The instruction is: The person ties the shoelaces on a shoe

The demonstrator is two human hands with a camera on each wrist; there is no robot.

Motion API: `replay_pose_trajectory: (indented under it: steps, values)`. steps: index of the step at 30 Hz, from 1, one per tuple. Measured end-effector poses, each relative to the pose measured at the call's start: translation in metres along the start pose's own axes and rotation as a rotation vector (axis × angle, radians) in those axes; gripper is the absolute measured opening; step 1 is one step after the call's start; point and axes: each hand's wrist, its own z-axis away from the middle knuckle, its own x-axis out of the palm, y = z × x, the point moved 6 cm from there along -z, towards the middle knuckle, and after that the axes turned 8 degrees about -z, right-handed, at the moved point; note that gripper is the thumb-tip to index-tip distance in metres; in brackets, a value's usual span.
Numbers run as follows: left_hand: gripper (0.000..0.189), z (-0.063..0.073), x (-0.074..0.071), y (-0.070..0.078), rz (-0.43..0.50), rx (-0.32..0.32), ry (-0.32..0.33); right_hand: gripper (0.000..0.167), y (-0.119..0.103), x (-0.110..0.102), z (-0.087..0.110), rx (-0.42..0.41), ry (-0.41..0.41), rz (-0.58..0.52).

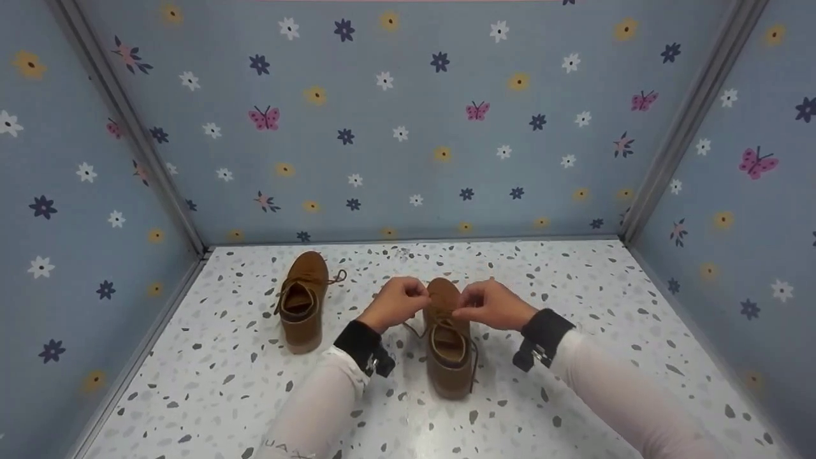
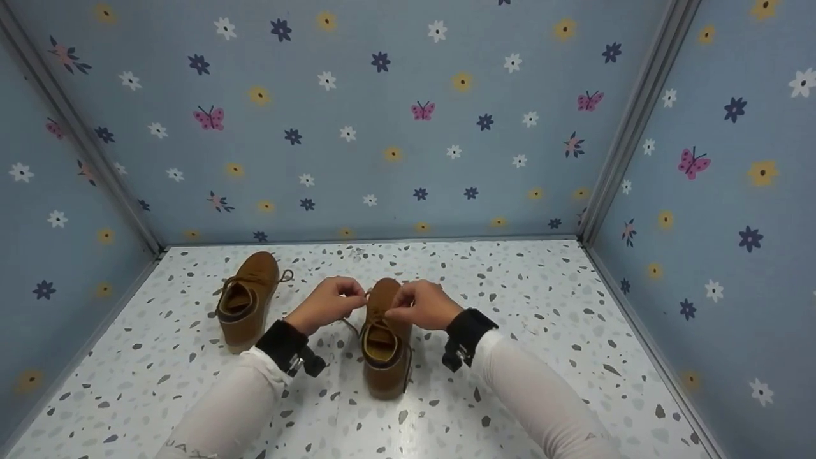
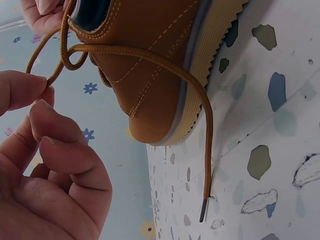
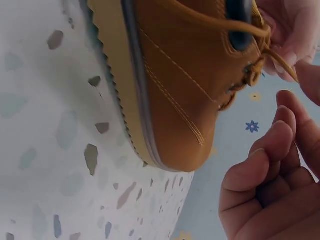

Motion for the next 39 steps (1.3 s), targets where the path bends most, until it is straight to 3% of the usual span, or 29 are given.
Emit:
replay_pose_trajectory:
  steps: [7,21,26,30,39]
  values:
    - [0.008,0.001,0.001,-0.002,0.004,-0.014,0.004,0.02,0.003,0.015,0.004,-0.031,-0.027,0.013]
    - [0.008,0.003,0.006,-0.004,0.048,-0.028,-0.027,0.011,0.003,0.019,0.004,-0.012,-0.064,0.04]
    - [0.029,0.003,0.007,-0.002,0.09,0.009,-0.038,0.011,0.0,0.014,0.003,0.013,-0.059,-0.018]
    - [0.021,0.005,0.007,0.001,0.08,0.056,-0.029,0.008,-0.003,0.012,0.002,0.024,-0.059,-0.049]
    - [0.022,0.014,0.007,-0.001,0.144,0.071,-0.076,0.007,-0.01,0.009,-0.002,-0.05,-0.04,0.04]
